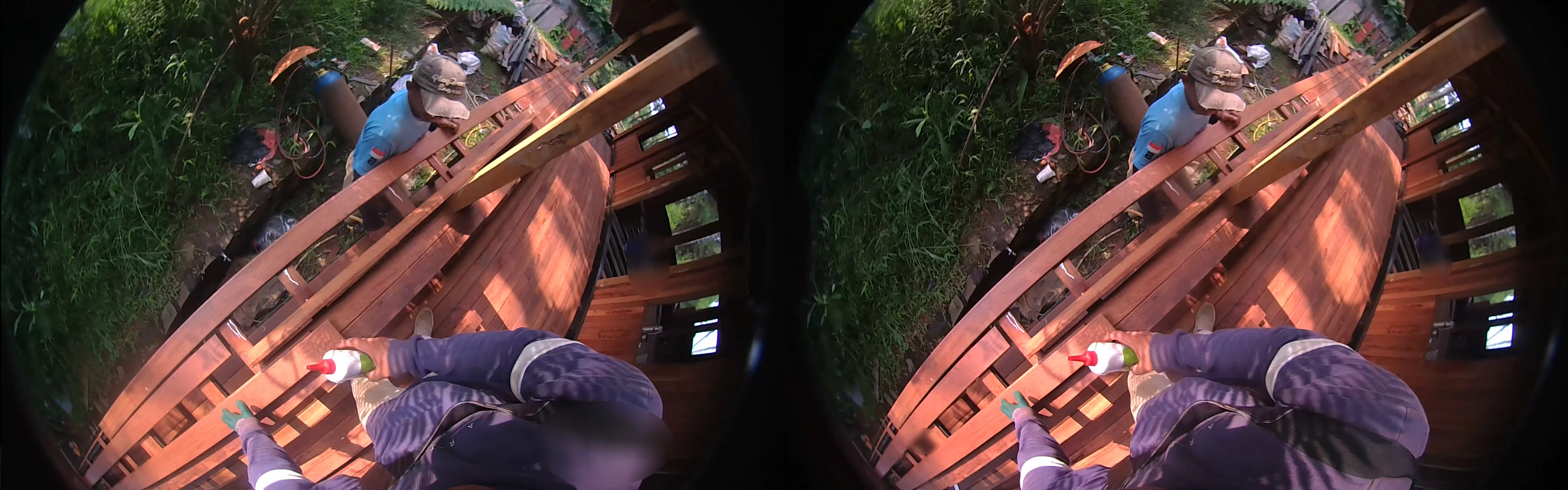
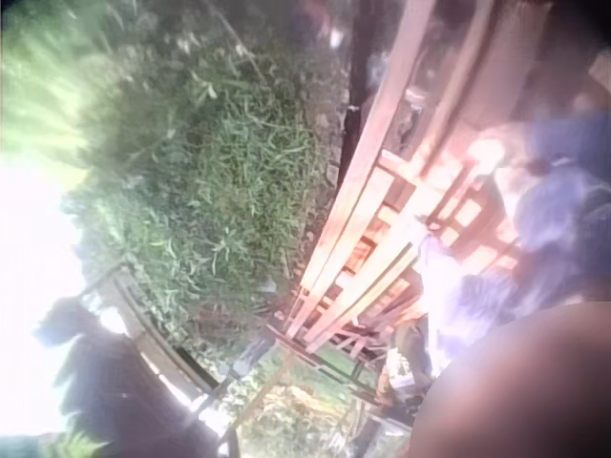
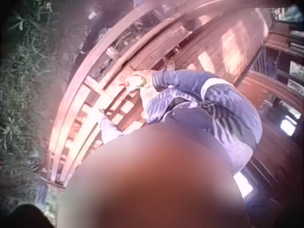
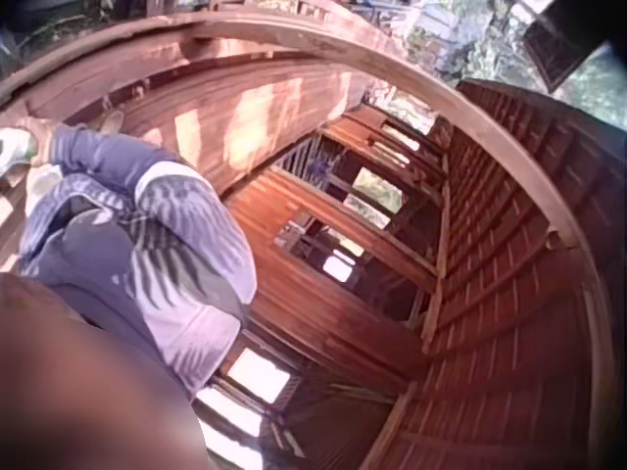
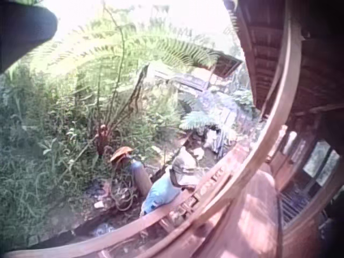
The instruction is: The person applies glue to a wooden plank and places it onto a curved wooden structure. They then use a small wooden block to press the plank into place and a chisel to adjust the fit. Another person is visible working on the same structure in the background.
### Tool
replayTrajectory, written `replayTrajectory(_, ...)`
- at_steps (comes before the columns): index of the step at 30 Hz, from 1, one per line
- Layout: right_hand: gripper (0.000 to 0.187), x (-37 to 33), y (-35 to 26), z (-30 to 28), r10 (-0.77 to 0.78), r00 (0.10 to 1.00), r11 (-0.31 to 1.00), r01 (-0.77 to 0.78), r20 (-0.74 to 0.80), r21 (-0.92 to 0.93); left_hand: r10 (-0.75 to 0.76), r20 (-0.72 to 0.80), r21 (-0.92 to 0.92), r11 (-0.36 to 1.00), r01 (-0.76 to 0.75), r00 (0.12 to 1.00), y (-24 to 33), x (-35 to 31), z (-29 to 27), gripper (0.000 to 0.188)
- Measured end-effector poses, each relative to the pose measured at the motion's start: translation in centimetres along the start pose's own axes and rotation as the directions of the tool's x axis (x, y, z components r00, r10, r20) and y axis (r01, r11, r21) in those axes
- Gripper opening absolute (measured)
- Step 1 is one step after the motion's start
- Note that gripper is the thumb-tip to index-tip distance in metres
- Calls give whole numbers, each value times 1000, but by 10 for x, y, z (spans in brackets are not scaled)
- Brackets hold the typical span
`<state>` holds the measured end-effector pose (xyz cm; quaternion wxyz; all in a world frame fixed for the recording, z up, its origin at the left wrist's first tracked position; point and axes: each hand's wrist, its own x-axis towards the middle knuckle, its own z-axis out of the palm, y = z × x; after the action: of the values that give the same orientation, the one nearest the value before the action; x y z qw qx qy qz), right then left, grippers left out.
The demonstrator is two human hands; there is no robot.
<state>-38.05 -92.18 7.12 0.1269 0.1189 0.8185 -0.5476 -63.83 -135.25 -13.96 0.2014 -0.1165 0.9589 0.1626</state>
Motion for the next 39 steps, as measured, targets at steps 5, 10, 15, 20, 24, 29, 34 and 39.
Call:
replayTrajectory(5,111,-174,35,-65,29,949,998,-8,-314,70,412,201,-119,911,-395,889,90,-127,35,79)
replayTrajectory(10,119,-320,89,-109,199,754,961,-26,-626,275,607,774,-525,775,-351,183,278,-353,140,70)
replayTrajectory(15,125,-429,162,-155,174,453,981,-2,-874,194,501,677,-725,581,-370,-539,438,-600,241,55)
replayTrajectory(20,135,-523,213,-207,272,287,962,-56,-919,267,233,769,-553,710,-436,-596,538,-750,279,54)
replayTrajectory(24,135,-554,251,-254,337,146,940,-98,-930,325,180,774,-513,739,-436,-607,592,-808,314,52)
replayTrajectory(29,136,-582,327,-315,394,87,918,-86,-915,387,138,792,-446,796,-409,-595,663,-843,386,51)
replayTrajectory(34,132,-617,412,-433,551,20,819,-209,-834,535,98,752,-465,780,-419,-652,789,-931,484,49)
replayTrajectory(39,84,-668,455,-588,502,64,852,-211,-863,480,73,716,-499,749,-436,-694,906,-1011,535,48)
